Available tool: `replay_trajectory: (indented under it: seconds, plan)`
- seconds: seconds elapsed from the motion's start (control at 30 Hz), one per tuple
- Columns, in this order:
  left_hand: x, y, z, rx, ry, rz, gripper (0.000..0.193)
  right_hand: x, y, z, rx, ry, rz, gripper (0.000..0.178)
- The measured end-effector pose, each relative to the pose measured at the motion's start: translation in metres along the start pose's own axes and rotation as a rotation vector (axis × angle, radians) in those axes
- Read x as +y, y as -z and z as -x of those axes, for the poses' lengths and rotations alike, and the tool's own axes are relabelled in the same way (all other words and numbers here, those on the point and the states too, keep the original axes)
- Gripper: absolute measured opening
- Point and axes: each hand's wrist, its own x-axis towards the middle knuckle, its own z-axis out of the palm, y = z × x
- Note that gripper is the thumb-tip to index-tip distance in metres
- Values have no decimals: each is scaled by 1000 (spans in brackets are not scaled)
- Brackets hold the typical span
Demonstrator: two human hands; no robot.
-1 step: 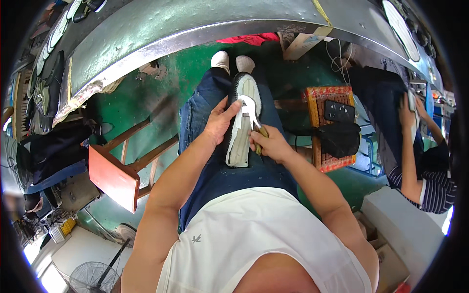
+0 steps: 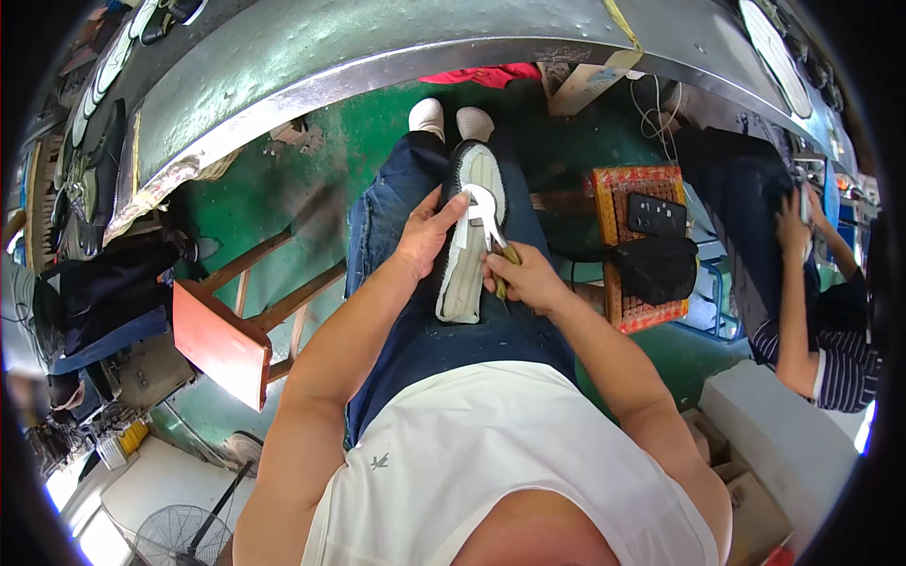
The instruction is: The recorder is using pliers to pull and adjust the upper fabric and inner lining around the sole of various shoes on a production line.
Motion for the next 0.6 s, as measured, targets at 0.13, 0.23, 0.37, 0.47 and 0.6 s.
replay_trajectory:
  seconds: [0.13, 0.23, 0.37, 0.47, 0.6]
  plan:
    - [4, -1, -2, 16, 80, -78, 53, -6, 44, -5, -303, -296, -316, 30]
    - [7, -5, -7, 55, 96, -146, 51, -44, 73, 11, -384, -292, -104, 32]
    - [4, -15, -5, 108, 115, -225, 57, -89, 72, 20, -180, -176, 397, 34]
    - [8, -22, -6, 84, 128, -259, 63, -83, 50, -4, -29, 255, 556, 40]
    - [8, -20, -7, 115, 134, -359, 69, -99, 43, -21, -71, 92, 1071, 45]
